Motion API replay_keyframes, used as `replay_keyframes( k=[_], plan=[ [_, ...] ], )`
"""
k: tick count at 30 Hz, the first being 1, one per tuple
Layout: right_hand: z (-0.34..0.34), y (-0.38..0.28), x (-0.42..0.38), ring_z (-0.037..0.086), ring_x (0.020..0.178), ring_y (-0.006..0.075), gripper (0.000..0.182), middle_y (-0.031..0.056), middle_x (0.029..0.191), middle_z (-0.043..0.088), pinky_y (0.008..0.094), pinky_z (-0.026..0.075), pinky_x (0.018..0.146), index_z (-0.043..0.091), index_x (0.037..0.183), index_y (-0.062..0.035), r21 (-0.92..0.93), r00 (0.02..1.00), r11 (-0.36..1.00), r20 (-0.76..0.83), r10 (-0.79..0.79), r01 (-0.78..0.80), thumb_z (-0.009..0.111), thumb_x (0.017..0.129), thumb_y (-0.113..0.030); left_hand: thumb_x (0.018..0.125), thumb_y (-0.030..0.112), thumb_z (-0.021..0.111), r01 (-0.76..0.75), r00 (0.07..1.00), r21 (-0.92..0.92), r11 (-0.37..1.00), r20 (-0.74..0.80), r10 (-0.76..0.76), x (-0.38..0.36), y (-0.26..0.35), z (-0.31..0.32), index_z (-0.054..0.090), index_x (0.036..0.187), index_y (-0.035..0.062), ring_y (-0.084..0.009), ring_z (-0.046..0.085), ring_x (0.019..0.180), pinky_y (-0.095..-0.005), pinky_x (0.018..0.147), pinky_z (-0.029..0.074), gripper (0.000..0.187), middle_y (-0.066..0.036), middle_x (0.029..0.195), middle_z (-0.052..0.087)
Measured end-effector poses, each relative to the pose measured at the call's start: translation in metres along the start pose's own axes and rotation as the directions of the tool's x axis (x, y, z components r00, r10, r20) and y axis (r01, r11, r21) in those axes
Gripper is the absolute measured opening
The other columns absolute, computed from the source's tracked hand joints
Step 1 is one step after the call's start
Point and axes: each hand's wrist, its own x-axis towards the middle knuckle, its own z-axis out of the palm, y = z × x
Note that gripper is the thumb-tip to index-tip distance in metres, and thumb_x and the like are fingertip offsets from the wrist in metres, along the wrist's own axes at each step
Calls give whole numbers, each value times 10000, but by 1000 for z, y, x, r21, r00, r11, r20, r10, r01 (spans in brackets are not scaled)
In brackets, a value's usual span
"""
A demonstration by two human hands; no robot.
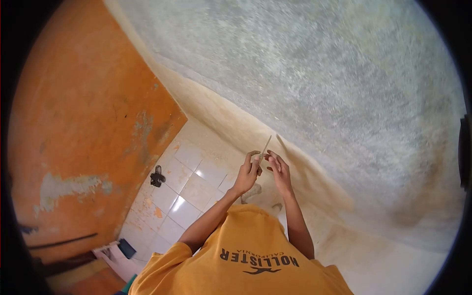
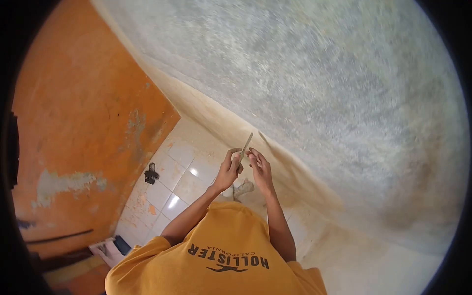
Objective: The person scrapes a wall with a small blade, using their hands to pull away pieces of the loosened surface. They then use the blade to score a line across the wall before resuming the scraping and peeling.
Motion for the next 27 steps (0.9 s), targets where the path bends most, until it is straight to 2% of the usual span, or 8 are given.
replay_keyframes(
  k=[9, 13, 16, 20, 21, 24, 25, 27],
  plan=[
    [31, 41, -40, 668, 1028, 155, 440, 132, 1225, 682, 282, 556, 808, 590, 1326, 19, 141, 976, 989, -215, -10, 41, 702, 993, -246, 1125, 353, 326, 31, 977, 176, 984, 201, -67, -23, 2, -8, 310, 1461, 21, -202, 608, 584, -342, 578, 460, 473, -160, 693, 645],
    [28, 28, -70, 645, 1072, 147, 425, 94, 1144, 652, 287, 530, 889, 534, 1367, 10, 310, 942, 949, -300, 148, -50, 674, 1000, -154, 1125, 366, 315, -38, 933, 241, 970, 355, -52, -21, -4, 3, 292, 1495, 41, -195, 567, 548, -330, 567, 455, 493, -153, 717, 665],
    [17, 43, -72, 667, 1026, 164, 430, 86, 1112, 645, 281, 525, 897, 525, 1370, 18, 312, 845, 927, -534, -11, 209, 662, 1011, -176, 1125, 398, 298, -62, 878, 330, 942, 466, -106, -6, -2, 2, 282, 1523, 60, -171, 538, 535, -317, 560, 464, 523, -128, 752, 675],
    [-10, 27, -88, 708, 864, 185, 485, 29, 984, 597, 298, 549, 761, 483, 1447, -41, 373, 723, 897, -685, 93, 238, 554, 1071, -339, 1123, 458, 279, -62, 907, 262, 963, 417, -55, 9, 9, -3, 308, 1537, 71, -124, 519, 539, -286, 544, 470, 567, -100, 784, 667],
    [-10, 22, -88, 688, 765, 150, 491, 6, 948, 553, 276, 516, 629, 466, 1478, -96, 365, 652, 883, -753, 93, 296, 517, 1082, -381, 1122, 473, 277, -67, 917, 256, 964, 396, -41, 9, 12, -6, 321, 1535, 71, -113, 517, 542, -278, 539, 470, 578, -95, 790, 664],
    [-2, -1, -94, 638, 669, 107, 474, 2, 968, 541, 235, 445, 519, 462, 1477, -117, 449, 597, 834, -779, 190, 321, 511, 1085, -378, 1118, 500, 272, -50, 924, 250, 967, 378, -50, 0, 22, -17, 375, 1513, 71, -98, 515, 556, -257, 538, 459, 592, -86, 806, 664],
    [5, 4, -89, 542, 567, 66, 438, 1, 977, 537, 218, 361, 441, 480, 1460, -121, 473, 560, 803, -799, 218, 363, 502, 1090, -355, 1117, 503, 274, -57, 925, 279, 959, 376, -55, -4, 24, -22, 387, 1505, 70, -98, 517, 562, -258, 540, 460, 592, -86, 811, 664],
    [13, 10, -88, 482, 533, 53, 490, 13, 963, 542, 221, 368, 428, 417, 1522, -107, 480, 577, 782, -793, 194, 397, 482, 1098, -345, 1116, 508, 277, -64, 928, 323, 944, 366, -63, -13, 23, -31, 412, 1489, 66, -97, 520, 574, -259, 546, 461, 593, -84, 819, 663]
  ],
)
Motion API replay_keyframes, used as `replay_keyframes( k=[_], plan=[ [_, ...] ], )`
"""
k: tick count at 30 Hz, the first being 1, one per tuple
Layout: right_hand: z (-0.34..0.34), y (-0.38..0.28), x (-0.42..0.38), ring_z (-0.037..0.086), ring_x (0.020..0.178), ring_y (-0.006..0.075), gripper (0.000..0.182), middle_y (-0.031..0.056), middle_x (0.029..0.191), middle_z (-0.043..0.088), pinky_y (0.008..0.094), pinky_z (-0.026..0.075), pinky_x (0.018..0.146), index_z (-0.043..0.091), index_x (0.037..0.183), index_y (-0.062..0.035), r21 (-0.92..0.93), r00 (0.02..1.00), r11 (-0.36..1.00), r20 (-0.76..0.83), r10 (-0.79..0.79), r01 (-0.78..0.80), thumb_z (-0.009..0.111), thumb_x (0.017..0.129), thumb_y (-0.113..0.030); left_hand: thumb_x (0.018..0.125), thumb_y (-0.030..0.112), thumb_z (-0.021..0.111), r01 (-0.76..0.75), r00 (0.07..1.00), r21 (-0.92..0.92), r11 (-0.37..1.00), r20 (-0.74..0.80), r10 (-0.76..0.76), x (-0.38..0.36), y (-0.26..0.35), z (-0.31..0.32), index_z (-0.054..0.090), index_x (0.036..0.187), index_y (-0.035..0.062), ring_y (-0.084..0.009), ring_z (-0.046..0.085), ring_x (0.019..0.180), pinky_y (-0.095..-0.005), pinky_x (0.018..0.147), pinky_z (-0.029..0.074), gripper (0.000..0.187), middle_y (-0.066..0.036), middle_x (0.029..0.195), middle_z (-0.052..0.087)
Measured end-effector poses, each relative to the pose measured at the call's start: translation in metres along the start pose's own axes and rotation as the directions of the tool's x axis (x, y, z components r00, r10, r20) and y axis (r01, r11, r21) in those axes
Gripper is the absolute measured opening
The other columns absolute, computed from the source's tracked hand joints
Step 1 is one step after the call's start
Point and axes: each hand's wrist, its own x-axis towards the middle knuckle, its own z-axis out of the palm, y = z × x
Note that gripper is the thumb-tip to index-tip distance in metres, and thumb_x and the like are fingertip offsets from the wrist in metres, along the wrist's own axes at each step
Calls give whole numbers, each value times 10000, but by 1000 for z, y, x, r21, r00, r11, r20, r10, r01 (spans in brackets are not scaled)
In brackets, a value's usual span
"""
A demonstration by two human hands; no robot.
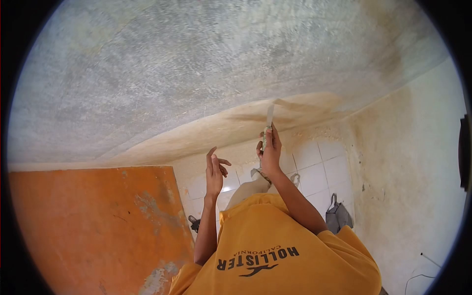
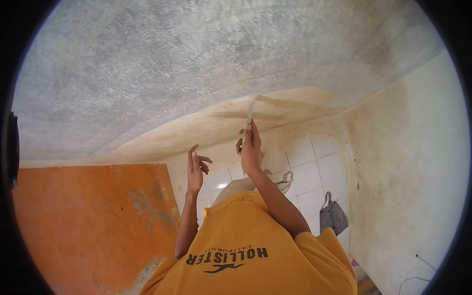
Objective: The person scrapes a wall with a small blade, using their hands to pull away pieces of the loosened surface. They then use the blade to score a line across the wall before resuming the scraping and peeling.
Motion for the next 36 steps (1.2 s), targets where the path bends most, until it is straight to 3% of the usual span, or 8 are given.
replay_keyframes(
  k=[2, 12, 17, 21, 25, 26, 33, 36],
  plan=[
    [4, 7, -4, 402, 507, 33, 450, 12, 958, 554, 214, 349, 420, 438, 1514, -98, 36, 1000, 999, -26, 1, 0, 456, 1108, -291, 1116, 510, 279, 14, 1000, -13, 1000, -17, -14, -11, -10, -6, 419, 1481, 66, -96, 526, 587, -259, 550, 463, 593, -85, 827, 664],
    [49, -3, 33, 392, 527, 34, 327, -24, 798, 521, 225, 312, 440, 550, 1356, -103, 189, 925, 951, -340, -170, 244, 521, 1073, -265, 1123, 452, 333, -55, 998, -31, 998, -8, 54, -7, -22, -74, 442, 1466, 62, -112, 562, 699, -266, 613, 487, 531, -92, 919, 669],
    [119, 74, 34, 397, 526, 29, 257, -53, 713, 497, 220, 324, 441, 608, 1260, -74, -107, 758, 879, -465, -457, 464, 581, 1051, -221, 1106, 334, 448, -240, 970, 71, 968, 62, 236, 19, -18, -129, 481, 1457, 66, -148, 572, 882, -295, 720, 498, 443, -88, 1065, 645],
    [150, 47, 7, 441, 579, 48, 332, -26, 735, 522, 242, 367, 490, 596, 1323, -32, 151, 826, 911, -497, -266, 384, 569, 1056, -228, 1076, 227, 520, -459, 888, 227, 859, 75, 454, 42, 0, -170, 494, 1452, 62, -185, 566, 986, -347, 812, 496, 411, -109, 1195, 597],
    [121, 19, 31, 414, 544, 55, 333, -32, 701, 488, 224, 320, 448, 596, 1265, -45, 266, 824, 887, -534, -191, 378, 616, 1040, -289, 1052, 154, 545, -648, 735, 357, 673, 61, 675, 54, 34, -187, 447, 1482, 26, -308, 471, 1276, -426, 957, 470, 460, -187, 1411, 475],
    [128, 28, 26, 419, 545, 56, 339, -31, 703, 490, 225, 321, 446, 596, 1265, -45, 246, 831, 903, -526, -180, 351, 622, 1037, -295, 1037, 130, 558, -646, 737, 343, 682, 48, 674, 54, 43, -185, 409, 1509, 13, -366, 342, 1423, -487, 1067, 420, 508, -212, 1536, 335],
    [103, 30, 24, 426, 533, 60, 336, -21, 679, 492, 234, 325, 431, 603, 1245, -42, 283, 860, 895, -479, -179, 344, 629, 1034, -303, 1019, 150, 583, -751, 550, 450, 483, 23, 835, 69, 57, -133, 332, 1569, 34, -452, 184, 1517, -600, 1199, 242, 615, -237, 1639, 100],
    [119, 40, 21, 415, 532, 58, 295, -26, 679, 492, 240, 315, 429, 608, 1202, -44, 235, 851, 919, -498, -167, 317, 620, 1038, -289, 1015, 211, 599, -755, 499, 520, 400, 60, 864, 83, 60, -114, 246, 1614, 62, -527, -14, 1528, -660, 1201, 139, 711, -294, 1653, -61]
  ],
)
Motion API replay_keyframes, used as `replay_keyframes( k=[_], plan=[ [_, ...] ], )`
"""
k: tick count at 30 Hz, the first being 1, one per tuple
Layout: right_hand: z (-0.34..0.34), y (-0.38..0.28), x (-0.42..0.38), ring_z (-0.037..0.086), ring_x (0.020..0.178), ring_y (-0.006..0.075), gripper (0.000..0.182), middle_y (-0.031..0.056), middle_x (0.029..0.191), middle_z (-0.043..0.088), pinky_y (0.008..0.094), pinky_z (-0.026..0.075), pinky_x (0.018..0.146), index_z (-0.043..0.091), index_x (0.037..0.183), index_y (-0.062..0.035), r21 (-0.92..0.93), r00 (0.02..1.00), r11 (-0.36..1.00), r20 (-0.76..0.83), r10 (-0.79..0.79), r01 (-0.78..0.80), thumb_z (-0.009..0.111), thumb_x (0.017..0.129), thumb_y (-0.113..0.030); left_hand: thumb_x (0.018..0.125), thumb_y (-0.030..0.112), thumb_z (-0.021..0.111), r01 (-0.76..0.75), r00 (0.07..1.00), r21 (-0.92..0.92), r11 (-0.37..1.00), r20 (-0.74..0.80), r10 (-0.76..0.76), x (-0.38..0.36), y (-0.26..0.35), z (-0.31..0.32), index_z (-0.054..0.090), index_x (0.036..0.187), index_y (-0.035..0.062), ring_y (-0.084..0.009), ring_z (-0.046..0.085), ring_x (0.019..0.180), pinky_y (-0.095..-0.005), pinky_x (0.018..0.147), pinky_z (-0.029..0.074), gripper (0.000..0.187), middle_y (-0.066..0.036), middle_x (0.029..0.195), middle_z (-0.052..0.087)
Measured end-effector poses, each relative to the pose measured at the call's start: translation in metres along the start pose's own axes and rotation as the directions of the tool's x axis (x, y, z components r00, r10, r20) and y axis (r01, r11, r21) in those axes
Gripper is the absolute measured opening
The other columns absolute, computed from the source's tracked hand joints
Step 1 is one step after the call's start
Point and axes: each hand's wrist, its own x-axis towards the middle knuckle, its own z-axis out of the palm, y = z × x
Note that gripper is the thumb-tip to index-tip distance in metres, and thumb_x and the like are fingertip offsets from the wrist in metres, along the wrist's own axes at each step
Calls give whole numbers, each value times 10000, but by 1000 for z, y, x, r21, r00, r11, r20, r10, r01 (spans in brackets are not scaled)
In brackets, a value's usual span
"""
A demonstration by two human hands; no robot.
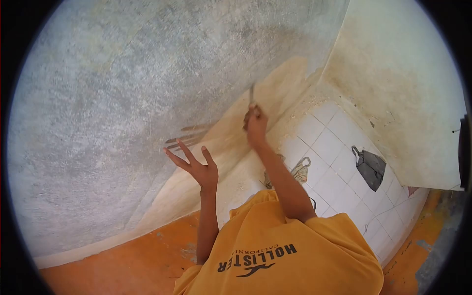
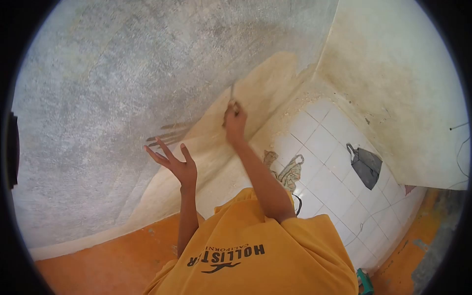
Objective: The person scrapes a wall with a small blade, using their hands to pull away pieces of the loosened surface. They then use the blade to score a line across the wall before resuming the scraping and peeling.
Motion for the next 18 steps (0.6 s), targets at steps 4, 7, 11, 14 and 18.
replay_keyframes(
  k=[4, 7, 11, 14, 18],
  plan=[
    [-1, -7, -13, 433, 509, 55, 474, -26, 663, 509, 245, 355, 428, 557, 1383, 19, 48, 996, 995, -1, 88, -88, 615, 1031, -294, 1001, 306, 627, 43, 993, 214, 976, 100, -66, 7, -16, 31, 144, 1647, 103, -584, -205, 1480, -707, 1178, 30, 832, -360, 1619, -206],
    [-22, -30, 34, 436, 514, 55, 473, -25, 666, 513, 244, 361, 432, 566, 1384, 12, 113, 992, 987, 78, 102, -111, 617, 1031, -298, 995, 437, 621, 41, 992, 213, 976, 105, -65, 5, -36, 45, 59, 1656, 131, -633, -264, 1428, -768, 1118, -53, 920, -419, 1569, -255],
    [1, 14, -33, 370, 525, 41, 225, -47, 677, 454, 228, 282, 429, 593, 1033, -67, -96, 995, 994, 81, 55, -47, 587, 1055, -290, 962, 624, 581, -57, 998, 506, 861, 19, 55, 1, -83, 78, -69, 1642, 114, -666, -304, 1384, -822, 1035, -117, 1070, -467, 1524, -275],
    [-10, -10, -2, 368, 527, 33, 288, -56, 681, 453, 221, 280, 433, 602, 1211, -51, 35, 994, 995, 64, 86, -88, 604, 1047, -288, 933, 708, 556, -95, 988, 591, 801, -41, 147, 6, -89, 90, -135, 1626, 96, -674, -328, 1365, -839, 999, -141, 1153, -477, 1507, -294],
    [-2, 13, -16, 368, 525, 28, 306, -62, 686, 456, 219, 276, 428, 613, 1228, -45, -39, 996, 997, 62, -61, 63, 594, 1052, -295, 920, 736, 548, -87, 990, 619, 780, -31, 135, 4, -92, 88, -160, 1617, 85, -667, -343, 1360, -837, 996, -148, 1188, -480, 1499, -305]
  ],
)
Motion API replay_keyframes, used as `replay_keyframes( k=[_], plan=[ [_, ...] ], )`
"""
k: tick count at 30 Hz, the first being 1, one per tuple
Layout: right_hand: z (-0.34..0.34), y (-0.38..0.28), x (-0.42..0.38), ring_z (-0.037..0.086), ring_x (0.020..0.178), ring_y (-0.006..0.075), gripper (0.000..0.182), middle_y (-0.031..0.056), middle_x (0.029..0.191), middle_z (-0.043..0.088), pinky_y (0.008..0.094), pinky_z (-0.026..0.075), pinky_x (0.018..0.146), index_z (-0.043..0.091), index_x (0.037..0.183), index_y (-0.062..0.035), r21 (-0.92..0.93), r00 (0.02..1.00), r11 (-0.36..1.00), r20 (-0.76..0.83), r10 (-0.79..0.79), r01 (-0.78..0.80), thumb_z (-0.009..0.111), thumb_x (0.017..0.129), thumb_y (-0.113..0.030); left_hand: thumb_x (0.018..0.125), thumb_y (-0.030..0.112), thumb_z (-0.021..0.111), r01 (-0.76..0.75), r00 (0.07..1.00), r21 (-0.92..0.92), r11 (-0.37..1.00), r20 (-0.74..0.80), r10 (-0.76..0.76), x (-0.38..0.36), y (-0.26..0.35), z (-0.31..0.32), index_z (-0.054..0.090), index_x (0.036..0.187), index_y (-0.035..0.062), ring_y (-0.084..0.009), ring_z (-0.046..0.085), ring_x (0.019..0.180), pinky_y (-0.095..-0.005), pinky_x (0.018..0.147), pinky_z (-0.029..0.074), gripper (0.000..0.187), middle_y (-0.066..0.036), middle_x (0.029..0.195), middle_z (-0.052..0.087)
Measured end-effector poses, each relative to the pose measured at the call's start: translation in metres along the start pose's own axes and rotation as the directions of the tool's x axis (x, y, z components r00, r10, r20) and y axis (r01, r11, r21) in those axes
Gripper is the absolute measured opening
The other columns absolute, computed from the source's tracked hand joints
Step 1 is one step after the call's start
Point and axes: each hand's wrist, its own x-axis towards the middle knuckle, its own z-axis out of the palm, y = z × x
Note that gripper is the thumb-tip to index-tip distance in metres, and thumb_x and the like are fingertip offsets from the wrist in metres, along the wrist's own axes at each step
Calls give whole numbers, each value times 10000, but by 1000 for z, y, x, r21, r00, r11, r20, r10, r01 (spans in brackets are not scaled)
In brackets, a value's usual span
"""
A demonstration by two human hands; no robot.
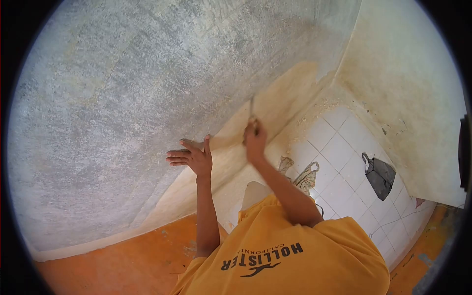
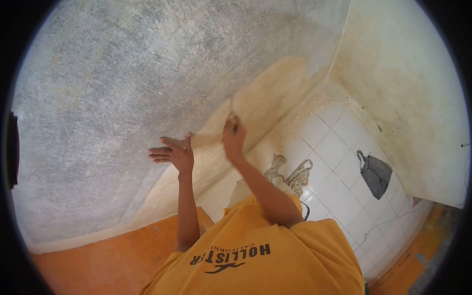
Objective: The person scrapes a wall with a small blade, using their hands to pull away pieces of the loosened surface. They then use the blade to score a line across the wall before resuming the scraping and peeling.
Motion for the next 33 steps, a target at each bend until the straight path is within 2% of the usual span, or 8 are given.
replay_keyframes(
  k=[6, 8, 11, 14, 19, 23, 28, 33],
  plan=[
    [-11, -29, 29, 404, 531, 27, 377, -57, 673, 488, 222, 307, 425, 594, 1316, -41, 133, 991, 983, 4, 131, -130, 600, 1050, -307, 919, 743, 541, -12, 1000, 9, 1000, 9, 12, 3, 1, 0, -162, 1614, 74, -669, -354, 1351, -839, 993, -147, 1194, -490, 1495, -295],
    [-12, 22, 23, 390, 532, 26, 385, -61, 678, 473, 222, 294, 424, 588, 1320, -43, -120, 998, 991, -20, -65, 62, 601, 1051, -317, 919, 741, 544, -7, 1000, 11, 1000, 11, 7, 0, 0, -2, -159, 1614, 71, -669, -356, 1350, -840, 993, -146, 1195, -490, 1495, -295],
    [-2, 39, -5, 403, 539, 32, 389, -55, 690, 475, 223, 318, 432, 583, 1337, -40, -150, 999, 988, 10, -36, 37, 593, 1054, -307, 920, 737, 548, -19, 1000, 4, 1000, 14, 19, 1, 0, -3, -157, 1615, 70, -664, -362, 1350, -836, 992, -154, 1194, -488, 1493, -301],
    [-3, -31, 3, 427, 547, 32, 404, -45, 697, 494, 220, 352, 441, 590, 1346, -41, 126, 983, 975, 51, 176, -181, 596, 1052, -318, 920, 731, 555, -25, 999, -16, 1000, 24, 25, 3, 1, -4, -159, 1614, 70, -652, -369, 1353, -827, 989, -176, 1195, -484, 1492, -308],
    [6, 39, -9, 365, 531, 26, 418, -58, 684, 451, 224, 282, 434, 561, 1370, -57, -235, 989, 962, -1, -147, 143, 581, 1059, -335, 911, 722, 582, -41, 999, -21, 999, 7, 41, 2, -1, -4, -158, 1615, 71, -641, -375, 1359, -813, 989, -202, 1211, -475, 1497, -315],
    [1, -26, 7, 377, 521, 28, 430, -56, 680, 466, 224, 302, 436, 551, 1386, -50, 87, 984, 981, 42, 172, -176, 570, 1062, -332, 907, 722, 590, -31, 999, -24, 999, 9, 31, 0, -2, -2, -141, 1622, 80, -643, -369, 1362, -816, 997, -186, 1207, -473, 1504, -306],
    [8, 9, -3, 357, 518, 30, 402, -55, 673, 455, 223, 294, 444, 573, 1336, -38, -87, 1000, 996, -11, -13, 12, 571, 1061, -331, 909, 726, 580, -24, 1000, -33, 999, 4, 24, 1, 0, -4, -131, 1627, 96, -646, -361, 1364, -827, 997, -166, 1191, -472, 1510, -295],
    [-11, -29, 42, 465, 544, 81, 345, -23, 677, 513, 263, 387, 476, 653, 1220, -14, 82, 995, 993, -48, 88, -84, 573, 1057, -307, 911, 727, 575, -19, 1000, -37, 999, 0, 19, -2, -1, -3, -141, 1625, 99, -653, -357, 1362, -832, 992, -166, 1190, -468, 1508, -304]
  ],
)
